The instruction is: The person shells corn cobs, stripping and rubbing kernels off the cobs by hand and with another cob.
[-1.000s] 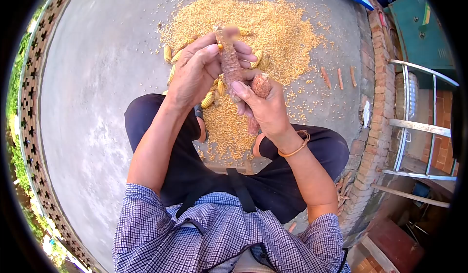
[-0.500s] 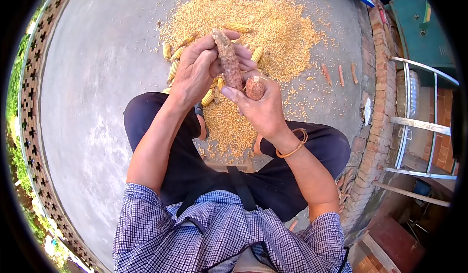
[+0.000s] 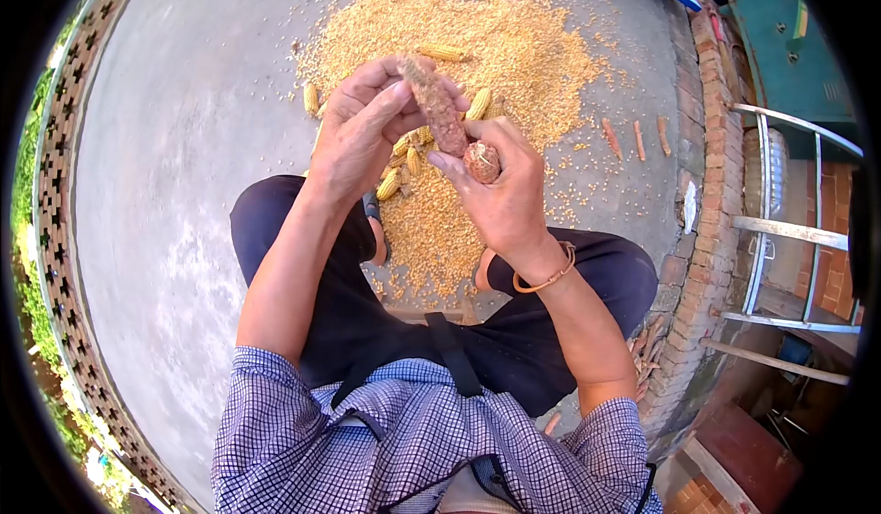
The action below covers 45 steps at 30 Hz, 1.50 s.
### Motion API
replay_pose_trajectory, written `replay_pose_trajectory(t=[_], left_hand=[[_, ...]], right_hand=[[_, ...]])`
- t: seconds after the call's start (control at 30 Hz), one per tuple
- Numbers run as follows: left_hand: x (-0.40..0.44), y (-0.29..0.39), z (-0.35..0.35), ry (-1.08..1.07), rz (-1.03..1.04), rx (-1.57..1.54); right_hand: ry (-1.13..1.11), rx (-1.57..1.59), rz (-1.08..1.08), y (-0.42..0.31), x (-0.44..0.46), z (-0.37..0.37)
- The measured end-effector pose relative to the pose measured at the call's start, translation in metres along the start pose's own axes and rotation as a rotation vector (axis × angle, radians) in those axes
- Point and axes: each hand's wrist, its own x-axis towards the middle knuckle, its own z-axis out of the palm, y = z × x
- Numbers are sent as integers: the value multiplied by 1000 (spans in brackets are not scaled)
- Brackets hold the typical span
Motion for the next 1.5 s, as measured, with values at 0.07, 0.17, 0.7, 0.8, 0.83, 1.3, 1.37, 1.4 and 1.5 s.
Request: replay_pose_trajectory(t=[0.07,0.17,0.7,0.8,0.83,1.3,1.37,1.4,1.5], left_hand=[[0,-5,-9,4,28,-51],[-3,-12,4,39,-17,-217],[6,-18,-13,165,-42,-488],[7,-18,-13,156,-72,-483],[7,-19,-13,162,-82,-493],[7,-20,-13,63,-116,-510],[7,-22,-16,32,-111,-526],[7,-22,-17,17,-107,-533],[7,-18,-13,55,-112,-464]], right_hand=[[-76,217,105,2,1,2],[-180,625,441,-1,-3,8],[-110,626,657,23,11,-13],[-216,826,719,11,10,-9],[-266,904,742,5,9,-6],[-300,1003,695,0,10,-12],[-292,1013,700,-2,10,-12],[-288,1004,689,-2,10,-12],[-243,956,663,-1,10,-10]])
